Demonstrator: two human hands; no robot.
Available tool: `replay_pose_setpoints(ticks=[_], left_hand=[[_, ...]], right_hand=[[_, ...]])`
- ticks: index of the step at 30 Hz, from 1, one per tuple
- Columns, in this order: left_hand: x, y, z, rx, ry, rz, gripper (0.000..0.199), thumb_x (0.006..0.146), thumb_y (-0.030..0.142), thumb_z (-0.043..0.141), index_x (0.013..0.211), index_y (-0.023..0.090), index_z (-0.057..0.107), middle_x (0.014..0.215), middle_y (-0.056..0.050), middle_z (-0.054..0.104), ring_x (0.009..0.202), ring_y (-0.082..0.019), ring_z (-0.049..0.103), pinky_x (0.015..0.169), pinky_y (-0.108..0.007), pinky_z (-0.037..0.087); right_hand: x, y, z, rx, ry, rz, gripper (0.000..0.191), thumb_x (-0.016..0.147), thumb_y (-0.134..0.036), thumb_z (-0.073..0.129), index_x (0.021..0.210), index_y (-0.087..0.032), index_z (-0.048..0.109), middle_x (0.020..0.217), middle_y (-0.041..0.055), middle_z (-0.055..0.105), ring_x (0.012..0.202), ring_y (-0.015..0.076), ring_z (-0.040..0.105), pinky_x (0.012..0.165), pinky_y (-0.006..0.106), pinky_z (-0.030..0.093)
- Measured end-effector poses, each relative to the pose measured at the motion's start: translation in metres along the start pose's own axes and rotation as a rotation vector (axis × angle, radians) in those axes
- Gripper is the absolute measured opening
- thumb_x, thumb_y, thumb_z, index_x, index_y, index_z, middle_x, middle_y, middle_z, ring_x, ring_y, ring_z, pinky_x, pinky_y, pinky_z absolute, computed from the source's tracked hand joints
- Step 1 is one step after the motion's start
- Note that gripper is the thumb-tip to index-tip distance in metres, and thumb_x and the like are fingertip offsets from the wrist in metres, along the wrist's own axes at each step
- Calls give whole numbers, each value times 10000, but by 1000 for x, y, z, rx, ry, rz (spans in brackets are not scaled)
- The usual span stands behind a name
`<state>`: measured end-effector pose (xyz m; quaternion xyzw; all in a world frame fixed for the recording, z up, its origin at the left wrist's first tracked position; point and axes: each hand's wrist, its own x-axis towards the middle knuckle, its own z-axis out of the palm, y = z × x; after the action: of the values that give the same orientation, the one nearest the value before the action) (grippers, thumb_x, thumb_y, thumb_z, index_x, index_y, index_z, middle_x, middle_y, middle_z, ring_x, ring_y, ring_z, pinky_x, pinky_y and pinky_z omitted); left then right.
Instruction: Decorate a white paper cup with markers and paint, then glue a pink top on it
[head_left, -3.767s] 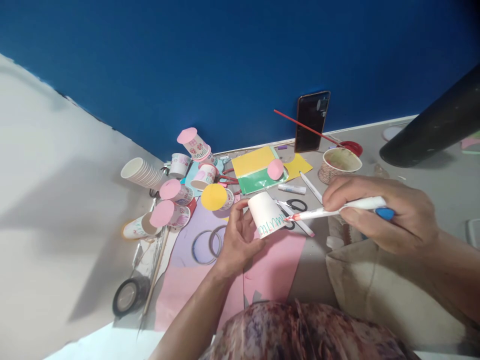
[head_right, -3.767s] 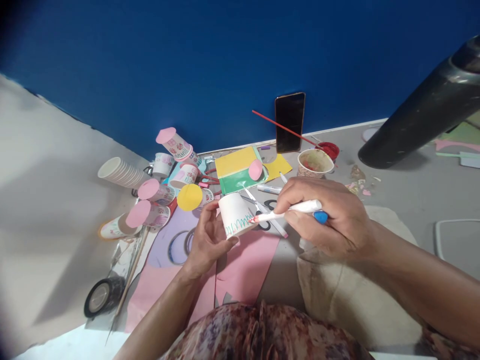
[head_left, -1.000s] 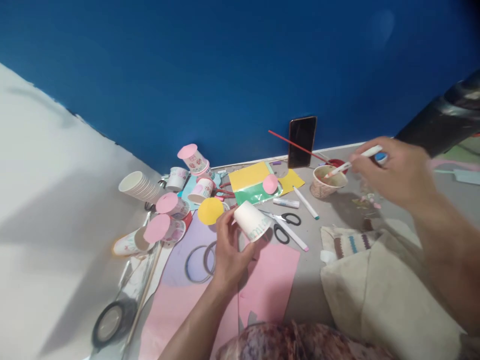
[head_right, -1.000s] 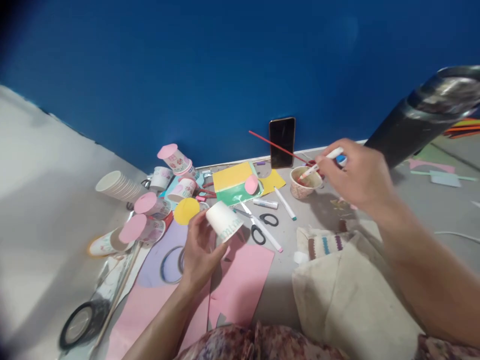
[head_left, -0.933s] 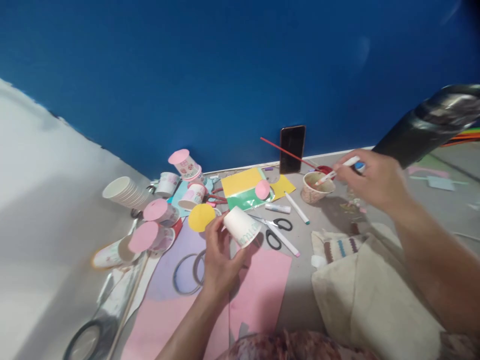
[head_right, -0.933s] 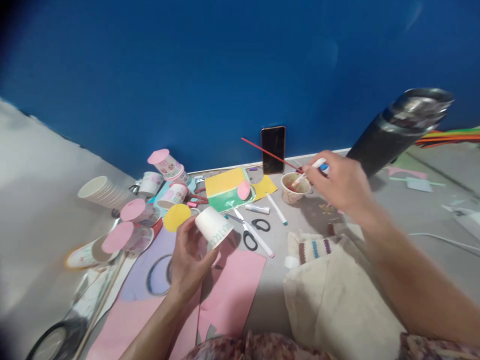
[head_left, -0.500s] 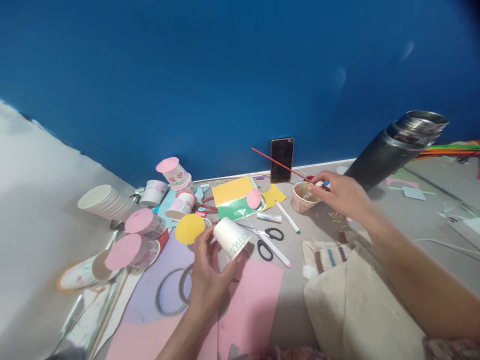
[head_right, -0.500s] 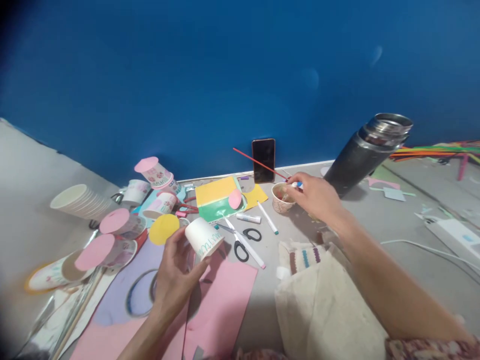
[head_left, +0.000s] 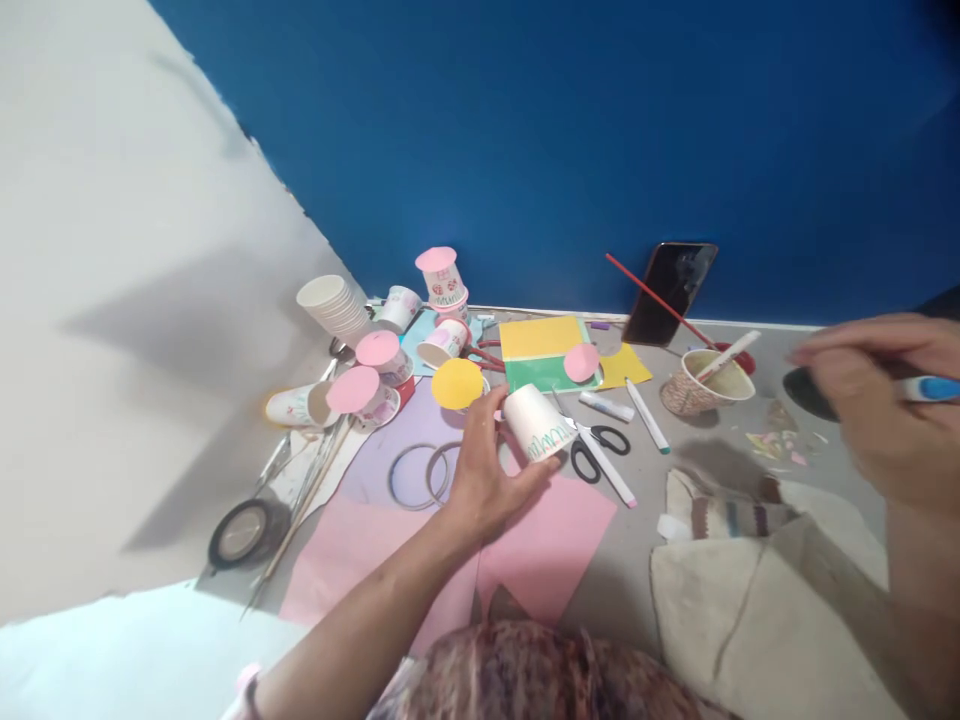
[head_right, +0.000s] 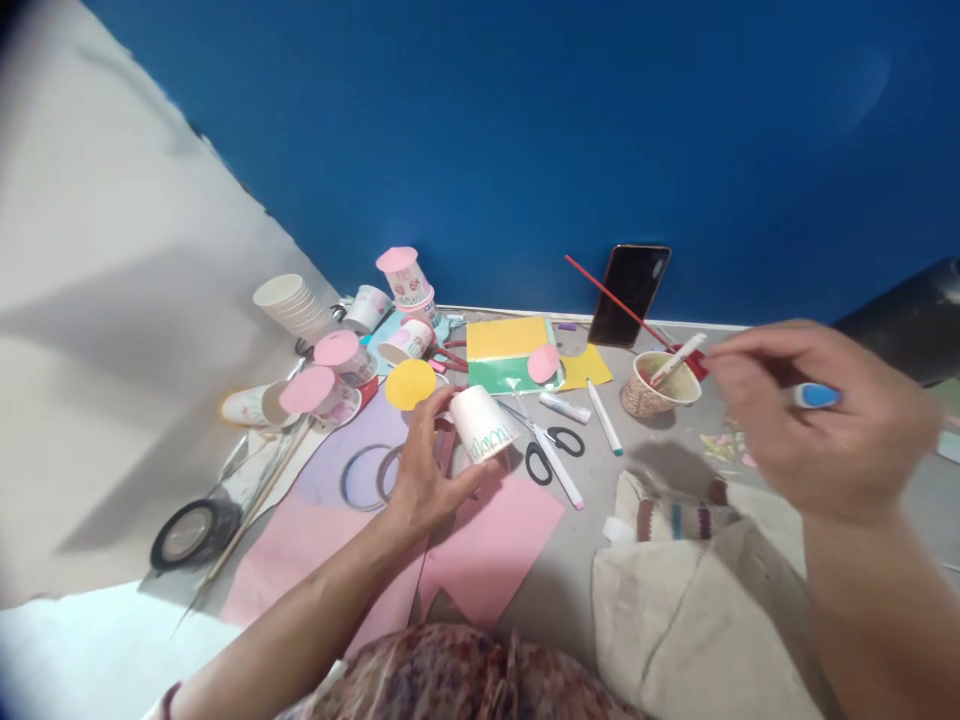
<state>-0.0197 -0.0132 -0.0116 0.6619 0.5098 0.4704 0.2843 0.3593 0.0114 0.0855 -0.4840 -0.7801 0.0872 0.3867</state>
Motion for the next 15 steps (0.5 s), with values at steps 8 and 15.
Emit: replay_pose_setpoints(ticks=[8, 15], left_hand=[[-4, 2, -1, 47, -108, 413, 956, 841, 436, 862, 1617, 258, 334, 1491, -194, 596, 1346, -389, 613, 1102, -553, 508], [-4, 9, -7, -151, -209, 372, 1118, 805, 545, 885, 1666, 319, 209, 1647, -202, 428, 1478, -408, 498, 1165, -597, 473]], right_hand=[[12, -84, 91, -202, -492, -92, 1051, 693, -497, 915, 1618, -312, 450, 1554, 155, 549, 1024, 325, 733, 758, 431, 622], [11, -84, 101, 93, -511, 86, 856, 775, -382, 853, 1564, -357, 522, 1565, 121, 541, 1032, 269, 709, 787, 387, 621]])
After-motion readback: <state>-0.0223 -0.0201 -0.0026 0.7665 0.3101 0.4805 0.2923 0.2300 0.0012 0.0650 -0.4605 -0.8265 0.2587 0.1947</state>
